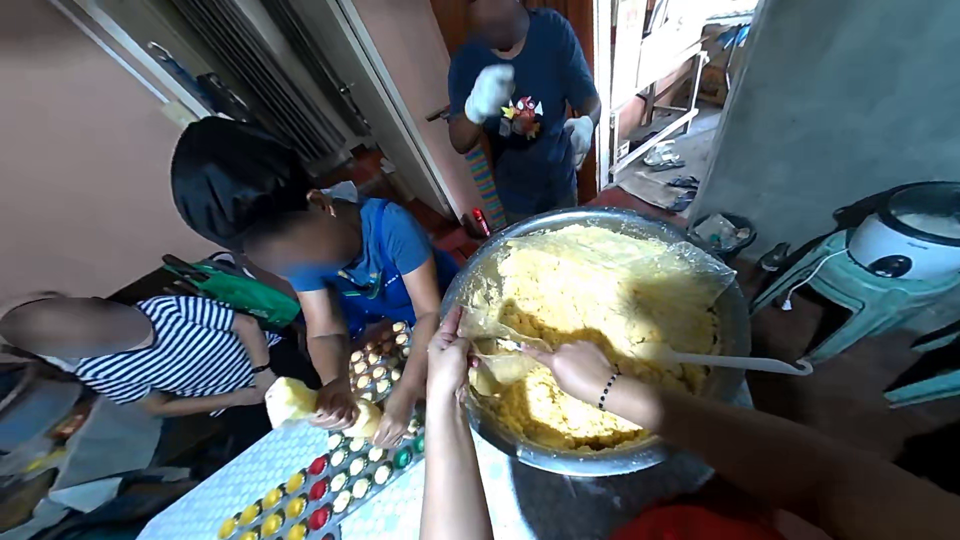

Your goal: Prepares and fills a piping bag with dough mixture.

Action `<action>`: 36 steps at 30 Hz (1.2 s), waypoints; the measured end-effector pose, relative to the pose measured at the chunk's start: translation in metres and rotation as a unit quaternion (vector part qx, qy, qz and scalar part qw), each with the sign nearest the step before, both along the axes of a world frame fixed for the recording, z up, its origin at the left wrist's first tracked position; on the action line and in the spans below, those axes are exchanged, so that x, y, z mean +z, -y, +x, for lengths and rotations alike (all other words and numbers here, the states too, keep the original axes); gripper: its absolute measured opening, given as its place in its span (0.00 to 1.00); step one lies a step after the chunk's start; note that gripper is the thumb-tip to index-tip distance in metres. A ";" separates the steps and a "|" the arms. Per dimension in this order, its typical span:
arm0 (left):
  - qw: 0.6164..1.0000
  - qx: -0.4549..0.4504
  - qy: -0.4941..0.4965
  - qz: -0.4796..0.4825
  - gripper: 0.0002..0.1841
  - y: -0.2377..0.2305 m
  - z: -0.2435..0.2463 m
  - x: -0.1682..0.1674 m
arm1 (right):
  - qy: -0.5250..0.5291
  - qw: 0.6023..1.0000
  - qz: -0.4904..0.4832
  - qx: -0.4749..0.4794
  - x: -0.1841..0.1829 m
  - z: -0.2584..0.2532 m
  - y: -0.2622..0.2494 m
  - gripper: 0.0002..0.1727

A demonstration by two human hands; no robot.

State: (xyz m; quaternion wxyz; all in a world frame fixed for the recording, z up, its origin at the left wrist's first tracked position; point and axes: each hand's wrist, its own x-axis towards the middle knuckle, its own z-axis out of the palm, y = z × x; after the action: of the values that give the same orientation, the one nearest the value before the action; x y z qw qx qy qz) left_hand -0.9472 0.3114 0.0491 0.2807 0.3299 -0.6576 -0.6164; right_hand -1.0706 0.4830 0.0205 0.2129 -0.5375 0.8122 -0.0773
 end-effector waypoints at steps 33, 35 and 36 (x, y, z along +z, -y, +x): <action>0.981 0.046 -0.135 0.130 0.33 0.008 0.030 -0.009 | 0.133 0.968 0.009 -0.210 -0.037 -0.050 -0.052 0.35; 0.981 0.046 -0.130 0.135 0.32 0.006 0.032 -0.007 | 0.133 0.974 0.061 -0.170 -0.051 -0.046 -0.049 0.34; 0.981 0.047 -0.126 0.138 0.31 0.006 0.033 -0.005 | 0.129 0.977 0.069 -0.153 -0.055 -0.042 -0.047 0.31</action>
State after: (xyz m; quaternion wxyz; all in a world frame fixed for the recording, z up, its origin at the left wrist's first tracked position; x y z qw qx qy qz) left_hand -0.9144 0.3053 0.0442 0.3417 0.3159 -0.5090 -0.7241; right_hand -1.1125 0.5299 -0.0341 0.3383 -0.3764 0.8538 -0.1218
